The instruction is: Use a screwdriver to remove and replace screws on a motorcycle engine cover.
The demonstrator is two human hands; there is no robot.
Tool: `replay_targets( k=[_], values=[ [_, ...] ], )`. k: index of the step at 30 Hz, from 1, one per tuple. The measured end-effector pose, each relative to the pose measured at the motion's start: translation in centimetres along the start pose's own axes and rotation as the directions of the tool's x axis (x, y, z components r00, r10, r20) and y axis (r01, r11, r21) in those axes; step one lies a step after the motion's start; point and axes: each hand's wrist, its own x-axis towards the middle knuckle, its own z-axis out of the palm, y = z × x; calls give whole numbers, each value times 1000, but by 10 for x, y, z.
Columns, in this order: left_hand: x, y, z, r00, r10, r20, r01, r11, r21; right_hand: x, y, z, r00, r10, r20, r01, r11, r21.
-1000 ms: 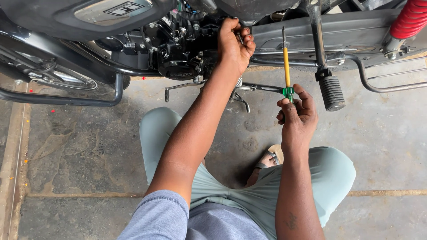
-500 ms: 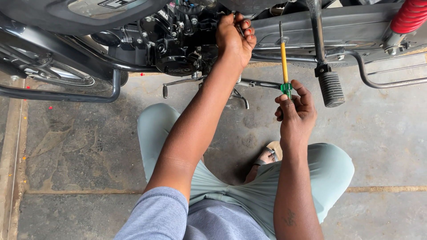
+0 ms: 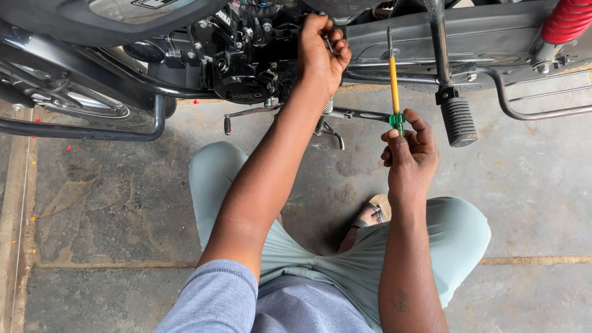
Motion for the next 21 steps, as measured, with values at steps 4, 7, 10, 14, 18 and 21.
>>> replay_targets(
  k=[4,7,10,14,18,21],
  values=[
    [6,-5,-8,999,37,11,-38,999,26,-2,2,0,1000,-5,7,5,1000,14],
    [-1,0,1,1000,29,10,-30,999,26,-1,2,1,1000,-7,5,7,1000,7],
    [-2,0,1,999,43,6,-44,998,40,-1,2,1,1000,-8,5,8,1000,0],
    [11,-5,-8,996,81,-35,-78,994,71,-2,2,1,1000,-9,5,9,1000,4],
    [1,-6,-9,996,70,-54,-66,995,68,-2,0,3,1000,-8,18,9,1000,-8],
    [-14,-6,-14,993,94,-71,-86,991,105,-4,-2,2,1000,-1,11,2,1000,-28]
  ],
)
